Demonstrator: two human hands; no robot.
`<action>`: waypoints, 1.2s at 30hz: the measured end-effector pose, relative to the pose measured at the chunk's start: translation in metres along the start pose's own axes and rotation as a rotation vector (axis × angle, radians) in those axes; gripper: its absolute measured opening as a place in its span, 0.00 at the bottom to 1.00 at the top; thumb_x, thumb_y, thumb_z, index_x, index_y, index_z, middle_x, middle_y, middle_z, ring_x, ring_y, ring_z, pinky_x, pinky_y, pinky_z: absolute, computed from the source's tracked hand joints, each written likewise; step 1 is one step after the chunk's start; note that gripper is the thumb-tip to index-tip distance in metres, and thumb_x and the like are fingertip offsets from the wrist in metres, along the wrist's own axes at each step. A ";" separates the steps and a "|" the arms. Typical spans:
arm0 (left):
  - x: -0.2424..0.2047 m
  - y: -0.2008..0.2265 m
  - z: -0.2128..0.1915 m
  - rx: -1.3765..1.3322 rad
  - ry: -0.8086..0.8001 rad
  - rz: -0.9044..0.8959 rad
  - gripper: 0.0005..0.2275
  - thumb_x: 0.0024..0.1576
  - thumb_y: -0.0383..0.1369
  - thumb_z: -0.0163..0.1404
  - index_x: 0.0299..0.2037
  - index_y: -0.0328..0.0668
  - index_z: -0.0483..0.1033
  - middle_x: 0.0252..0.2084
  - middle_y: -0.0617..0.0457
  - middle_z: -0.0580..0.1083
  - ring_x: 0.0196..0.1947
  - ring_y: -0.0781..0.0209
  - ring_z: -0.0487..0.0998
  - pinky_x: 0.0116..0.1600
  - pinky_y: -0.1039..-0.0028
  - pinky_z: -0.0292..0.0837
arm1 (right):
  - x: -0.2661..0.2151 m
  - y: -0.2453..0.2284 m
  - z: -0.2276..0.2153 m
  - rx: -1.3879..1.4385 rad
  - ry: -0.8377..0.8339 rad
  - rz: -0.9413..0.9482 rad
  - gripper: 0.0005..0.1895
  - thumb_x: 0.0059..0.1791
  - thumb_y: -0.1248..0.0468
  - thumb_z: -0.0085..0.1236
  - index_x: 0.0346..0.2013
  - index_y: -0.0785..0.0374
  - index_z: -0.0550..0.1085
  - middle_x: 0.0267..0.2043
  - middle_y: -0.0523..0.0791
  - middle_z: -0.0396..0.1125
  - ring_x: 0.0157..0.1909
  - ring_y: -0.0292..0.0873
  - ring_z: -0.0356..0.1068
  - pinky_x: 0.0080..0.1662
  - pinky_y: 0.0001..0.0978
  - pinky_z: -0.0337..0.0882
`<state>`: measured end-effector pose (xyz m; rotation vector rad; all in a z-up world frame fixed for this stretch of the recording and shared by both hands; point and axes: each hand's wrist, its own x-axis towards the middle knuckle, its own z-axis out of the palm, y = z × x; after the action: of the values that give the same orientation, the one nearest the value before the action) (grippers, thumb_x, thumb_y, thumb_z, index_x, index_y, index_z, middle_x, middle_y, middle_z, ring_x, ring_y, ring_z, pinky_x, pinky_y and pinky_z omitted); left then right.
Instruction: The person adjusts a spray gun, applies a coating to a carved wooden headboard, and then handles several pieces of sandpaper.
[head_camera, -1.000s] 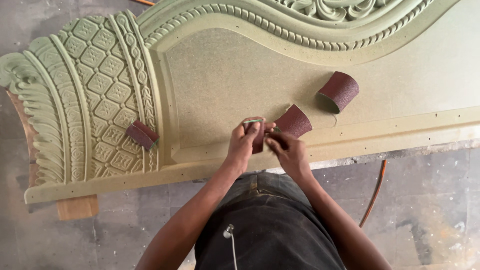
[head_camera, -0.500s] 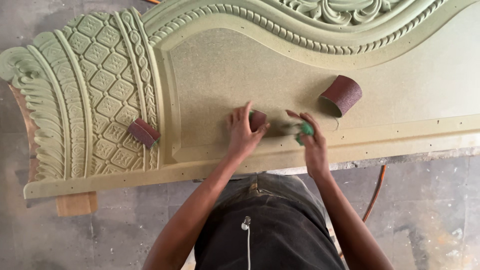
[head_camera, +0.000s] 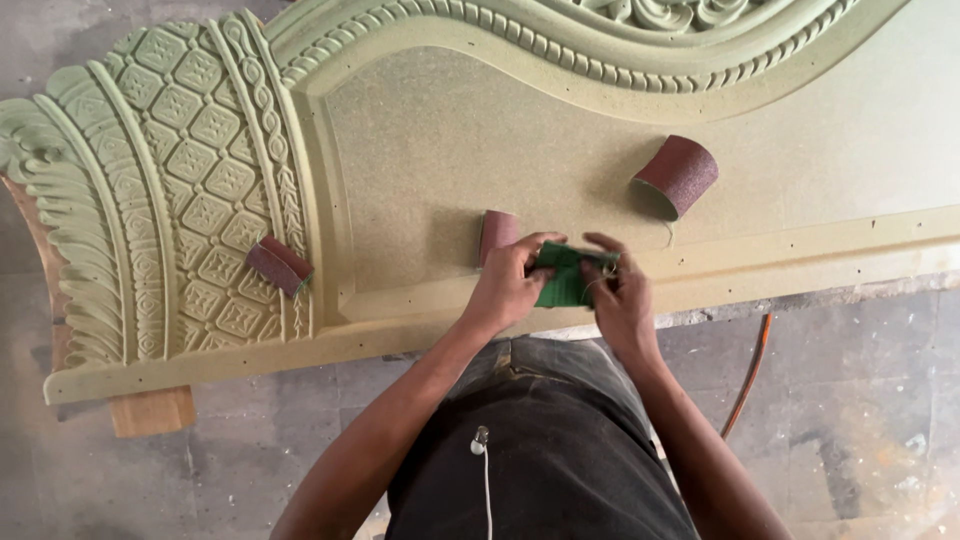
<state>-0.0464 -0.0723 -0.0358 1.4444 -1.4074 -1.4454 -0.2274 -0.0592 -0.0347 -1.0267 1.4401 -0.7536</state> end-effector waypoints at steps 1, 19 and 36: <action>-0.001 0.007 -0.003 -0.083 -0.023 -0.133 0.20 0.58 0.21 0.51 0.62 0.41 0.73 0.42 0.44 0.81 0.39 0.53 0.85 0.41 0.61 0.83 | -0.001 -0.004 -0.002 -0.173 0.101 -0.104 0.25 0.54 0.67 0.57 0.66 0.61 0.68 0.47 0.51 0.72 0.40 0.41 0.71 0.39 0.33 0.72; 0.000 -0.020 -0.002 -0.141 -0.069 -0.077 0.06 0.64 0.32 0.52 0.42 0.37 0.76 0.24 0.57 0.70 0.21 0.74 0.65 0.24 0.75 0.63 | 0.006 0.020 -0.037 -0.096 0.172 -0.058 0.06 0.55 0.73 0.55 0.43 0.68 0.79 0.32 0.44 0.73 0.26 0.31 0.63 0.27 0.22 0.62; 0.007 -0.006 -0.027 -0.892 -0.278 -0.449 0.10 0.62 0.31 0.52 0.48 0.31 0.73 0.31 0.45 0.79 0.18 0.67 0.70 0.19 0.80 0.63 | -0.021 0.019 -0.051 0.480 -0.415 0.064 0.15 0.54 0.80 0.33 0.34 0.65 0.70 0.26 0.40 0.55 0.30 0.36 0.53 0.35 0.31 0.60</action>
<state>-0.0202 -0.0839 -0.0386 1.0013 -0.4090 -2.2269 -0.2819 -0.0382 -0.0354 -0.7055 0.8728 -0.7397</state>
